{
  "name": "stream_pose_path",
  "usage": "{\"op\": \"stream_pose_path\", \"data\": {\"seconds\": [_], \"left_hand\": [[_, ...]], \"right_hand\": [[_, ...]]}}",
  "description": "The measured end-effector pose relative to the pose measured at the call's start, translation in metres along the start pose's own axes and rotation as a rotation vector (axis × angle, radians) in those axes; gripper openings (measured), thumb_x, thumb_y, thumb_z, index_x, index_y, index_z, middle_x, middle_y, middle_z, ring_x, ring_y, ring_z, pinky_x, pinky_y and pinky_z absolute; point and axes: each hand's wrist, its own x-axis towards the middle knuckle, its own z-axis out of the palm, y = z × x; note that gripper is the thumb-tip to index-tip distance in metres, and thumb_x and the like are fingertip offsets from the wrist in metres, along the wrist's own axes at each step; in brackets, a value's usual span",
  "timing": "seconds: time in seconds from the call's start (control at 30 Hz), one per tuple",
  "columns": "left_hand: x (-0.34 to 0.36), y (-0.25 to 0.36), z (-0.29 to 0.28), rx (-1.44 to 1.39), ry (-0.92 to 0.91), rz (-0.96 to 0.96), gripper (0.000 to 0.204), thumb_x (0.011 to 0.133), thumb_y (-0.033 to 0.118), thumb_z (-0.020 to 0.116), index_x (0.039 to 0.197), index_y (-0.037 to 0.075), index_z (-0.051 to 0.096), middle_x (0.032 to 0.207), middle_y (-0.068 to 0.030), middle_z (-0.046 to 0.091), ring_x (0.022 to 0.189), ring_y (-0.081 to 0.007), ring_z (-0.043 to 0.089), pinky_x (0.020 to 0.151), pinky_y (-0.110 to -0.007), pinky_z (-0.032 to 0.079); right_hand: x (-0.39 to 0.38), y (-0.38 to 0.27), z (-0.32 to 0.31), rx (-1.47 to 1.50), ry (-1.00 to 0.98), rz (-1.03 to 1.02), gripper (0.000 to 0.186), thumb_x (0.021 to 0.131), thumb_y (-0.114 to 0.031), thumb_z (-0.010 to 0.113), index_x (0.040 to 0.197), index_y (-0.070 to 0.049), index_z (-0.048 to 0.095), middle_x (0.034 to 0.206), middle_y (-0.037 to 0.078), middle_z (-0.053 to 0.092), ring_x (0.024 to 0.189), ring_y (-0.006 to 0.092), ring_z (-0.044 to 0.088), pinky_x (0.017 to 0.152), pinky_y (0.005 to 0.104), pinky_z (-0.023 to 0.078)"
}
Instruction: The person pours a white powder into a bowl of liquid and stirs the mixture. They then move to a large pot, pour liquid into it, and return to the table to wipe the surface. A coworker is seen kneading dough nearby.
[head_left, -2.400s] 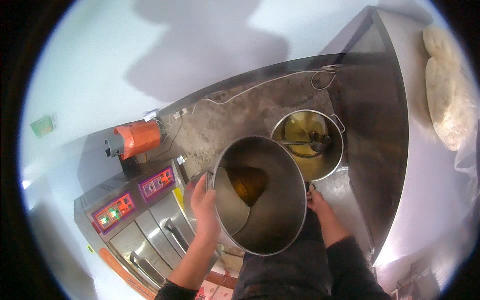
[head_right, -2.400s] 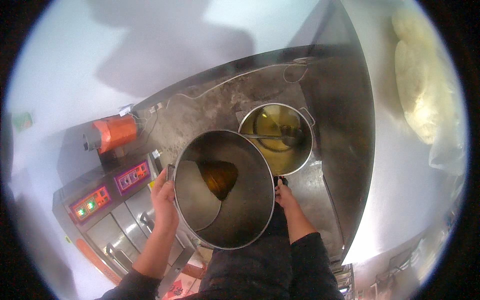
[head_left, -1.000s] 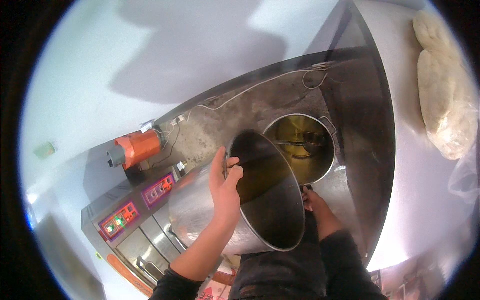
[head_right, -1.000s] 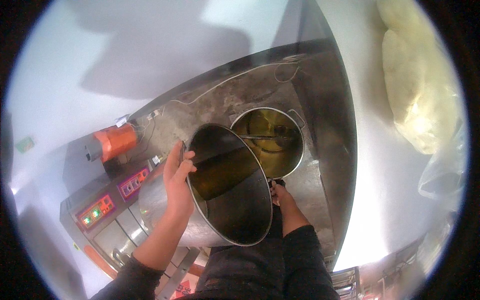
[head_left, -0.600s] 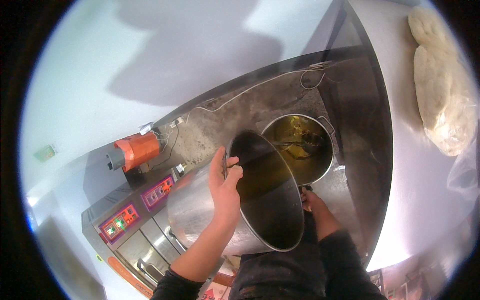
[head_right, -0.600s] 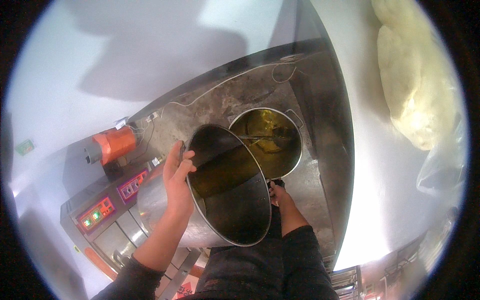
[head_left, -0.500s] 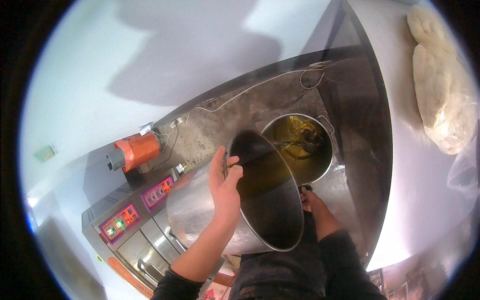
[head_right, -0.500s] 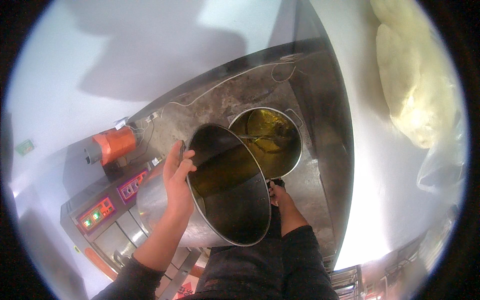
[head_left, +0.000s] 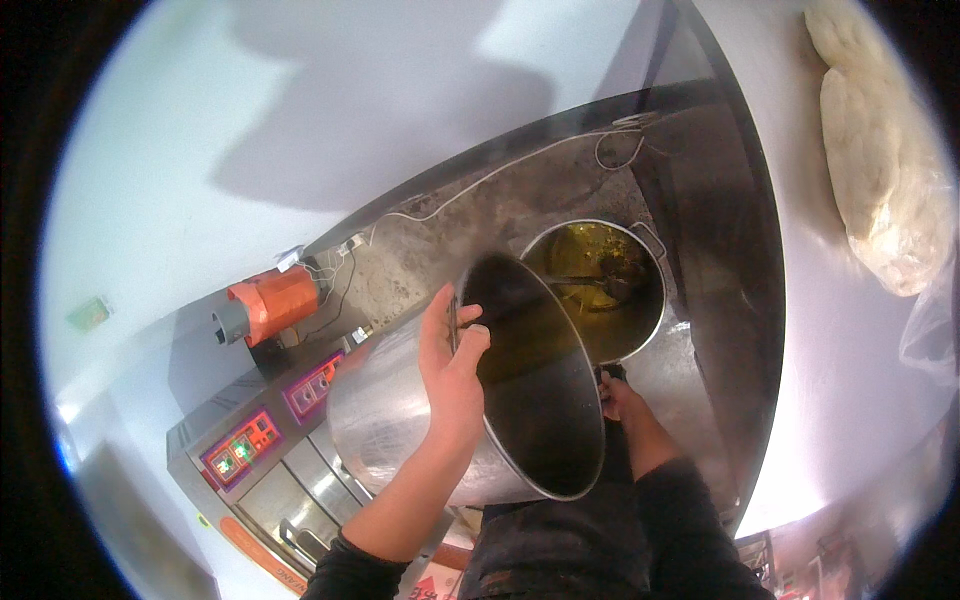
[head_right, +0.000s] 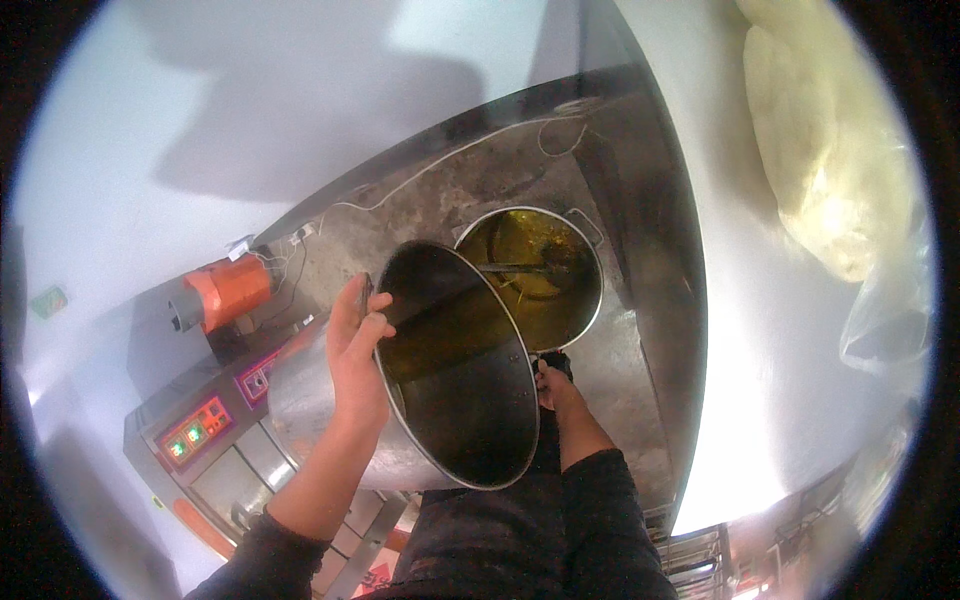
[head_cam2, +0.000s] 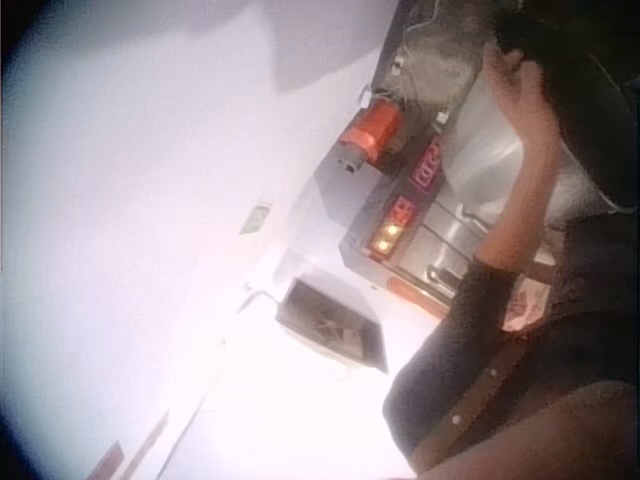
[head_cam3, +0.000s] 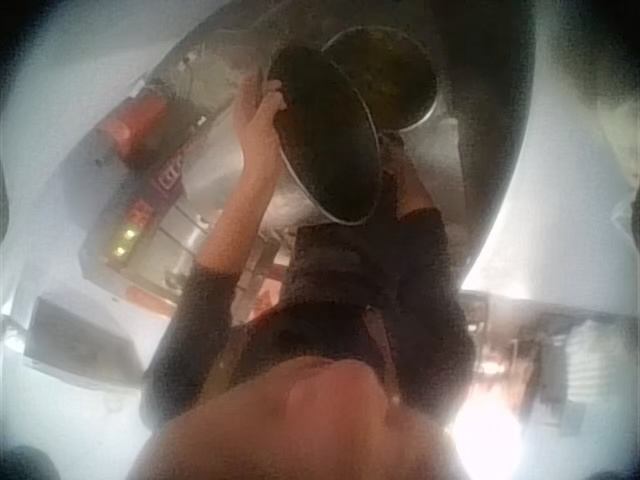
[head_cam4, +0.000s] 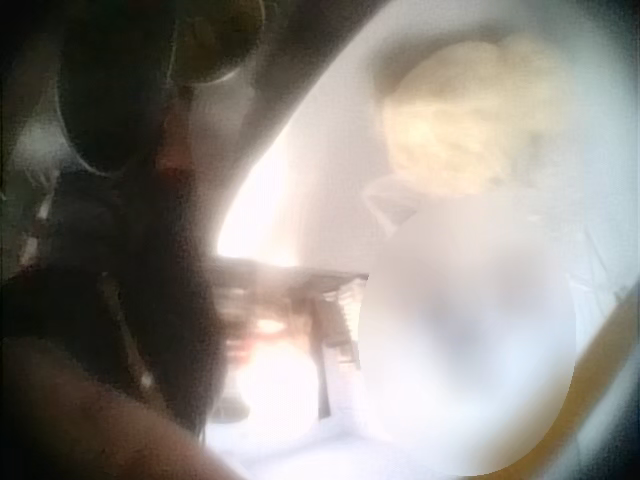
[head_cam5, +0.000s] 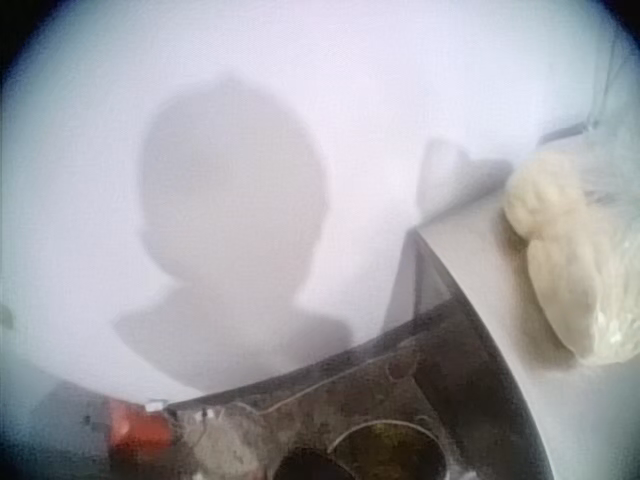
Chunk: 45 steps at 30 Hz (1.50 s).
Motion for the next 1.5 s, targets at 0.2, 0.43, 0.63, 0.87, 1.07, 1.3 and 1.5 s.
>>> {"op": "stream_pose_path", "data": {"seconds": [0.2,0.43,0.63,0.87,1.07,1.3,1.5], "left_hand": [[-0.001,0.000,0.003,-0.005,-0.008,-0.003,0.065,0.092,0.006,0.060,0.153,-0.004,0.038,0.125,-0.0134,0.057,0.102,-0.0144,0.053,0.095,-0.029,0.044],[0.002,-0.002,0.008,0.012,-0.011,0.022,0.065,0.087,0.011,0.058,0.150,0.000,0.045,0.125,-0.0145,0.059,0.099,-0.0172,0.053,0.097,-0.031,0.041],[0.001,-0.001,0.009,0.006,-0.026,0.010,0.065,0.086,0.011,0.058,0.150,0.001,0.045,0.125,-0.0142,0.059,0.100,-0.0176,0.053,0.098,-0.032,0.041],[-0.001,-0.001,0.009,0.019,-0.054,0.025,0.066,0.087,0.013,0.058,0.151,0.002,0.043,0.127,-0.0141,0.059,0.098,-0.0178,0.053,0.099,-0.033,0.040],[-0.002,-0.001,0.009,-0.014,-0.095,0.028,0.067,0.088,0.015,0.059,0.152,0.002,0.042,0.130,-0.0156,0.058,0.098,-0.0175,0.054,0.101,-0.034,0.039],[-0.001,-0.002,0.009,-0.052,-0.143,0.028,0.067,0.089,0.016,0.060,0.152,0.001,0.041,0.131,-0.0167,0.057,0.100,-0.0178,0.054,0.102,-0.034,0.039],[0.000,-0.003,0.011,-0.074,-0.162,0.039,0.068,0.089,0.016,0.061,0.152,0.001,0.041,0.131,-0.0168,0.057,0.101,-0.0181,0.054,0.103,-0.034,0.038]], "right_hand": [[0.000,0.002,0.000,-0.070,0.030,-0.014,0.037,0.103,-0.045,0.062,0.085,-0.013,0.055,0.077,0.002,0.050,0.067,0.0225,0.050,0.061,0.0409,0.051],[-0.008,0.002,0.005,-0.033,0.010,-0.007,0.038,0.103,-0.045,0.061,0.083,-0.014,0.053,0.072,0.000,0.047,0.063,0.0208,0.048,0.057,0.0397,0.049],[-0.006,0.003,0.010,-0.032,0.081,-0.005,0.041,0.102,-0.048,0.062,0.082,-0.014,0.052,0.074,0.001,0.047,0.063,0.0228,0.050,0.058,0.0401,0.049],[-0.009,0.004,0.010,-0.060,0.126,0.019,0.038,0.104,-0.047,0.060,0.085,-0.015,0.052,0.073,0.000,0.047,0.058,0.0186,0.043,0.055,0.0383,0.045],[-0.017,0.005,0.016,0.026,0.120,0.014,0.037,0.104,-0.043,0.061,0.084,-0.014,0.050,0.073,-0.001,0.045,0.059,0.0169,0.040,0.056,0.0375,0.045],[-0.026,0.002,0.023,0.021,0.091,0.044,0.037,0.104,-0.044,0.060,0.083,-0.015,0.051,0.070,-0.002,0.043,0.058,0.0160,0.040,0.056,0.0363,0.046],[-0.020,0.002,0.018,-0.012,0.039,0.084,0.039,0.104,-0.047,0.058,0.083,-0.015,0.053,0.065,-0.002,0.047,0.056,0.0182,0.045,0.057,0.0378,0.049]]}}
